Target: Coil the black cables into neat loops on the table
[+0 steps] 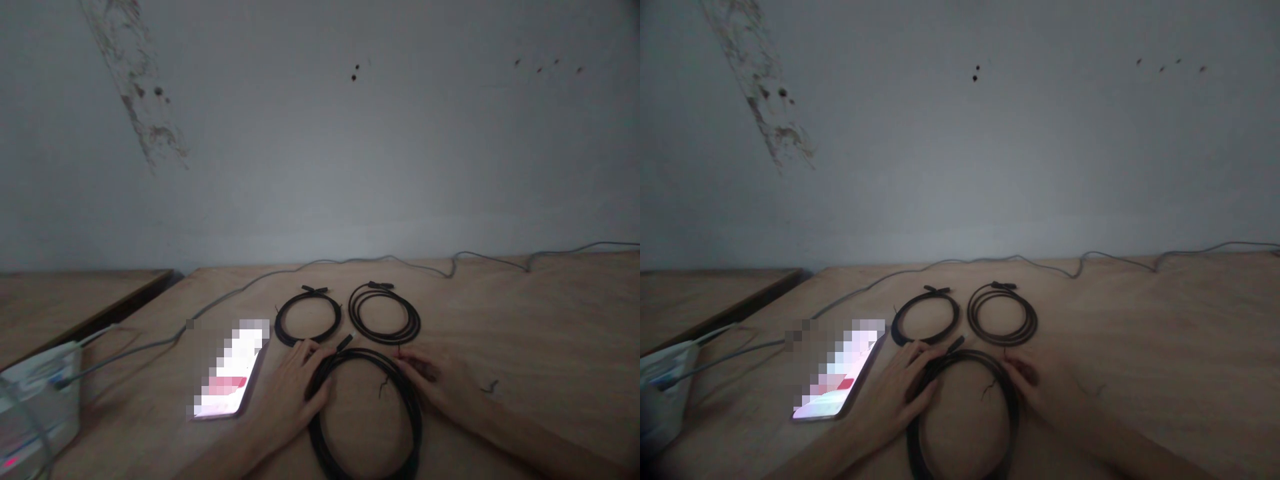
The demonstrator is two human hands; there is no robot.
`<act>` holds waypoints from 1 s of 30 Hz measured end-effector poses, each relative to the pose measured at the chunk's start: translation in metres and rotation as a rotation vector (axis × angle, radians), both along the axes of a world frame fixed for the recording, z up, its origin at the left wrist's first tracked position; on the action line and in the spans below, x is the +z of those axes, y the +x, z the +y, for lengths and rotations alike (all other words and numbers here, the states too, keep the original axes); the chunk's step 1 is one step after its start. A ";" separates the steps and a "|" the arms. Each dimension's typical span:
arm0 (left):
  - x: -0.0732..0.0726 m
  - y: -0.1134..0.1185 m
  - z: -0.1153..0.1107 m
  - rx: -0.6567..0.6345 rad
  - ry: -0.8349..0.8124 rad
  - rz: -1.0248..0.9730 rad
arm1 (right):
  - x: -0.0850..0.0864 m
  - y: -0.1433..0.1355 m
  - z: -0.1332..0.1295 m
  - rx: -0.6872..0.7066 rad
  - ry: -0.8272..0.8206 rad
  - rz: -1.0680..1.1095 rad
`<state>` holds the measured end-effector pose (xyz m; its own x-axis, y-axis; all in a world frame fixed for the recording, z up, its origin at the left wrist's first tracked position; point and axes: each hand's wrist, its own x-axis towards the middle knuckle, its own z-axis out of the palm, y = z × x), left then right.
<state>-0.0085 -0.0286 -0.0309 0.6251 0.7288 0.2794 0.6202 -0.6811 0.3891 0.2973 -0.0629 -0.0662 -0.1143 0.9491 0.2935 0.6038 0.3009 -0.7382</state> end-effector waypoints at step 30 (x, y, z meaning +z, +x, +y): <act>-0.002 -0.001 0.001 0.002 0.016 0.013 | 0.026 -0.018 -0.007 0.157 0.077 -0.404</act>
<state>-0.0097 -0.0273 -0.0332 0.6277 0.7253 0.2829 0.6263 -0.6863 0.3698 0.2797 -0.0694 -0.0407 -0.3758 0.8881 0.2646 0.7817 0.4572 -0.4242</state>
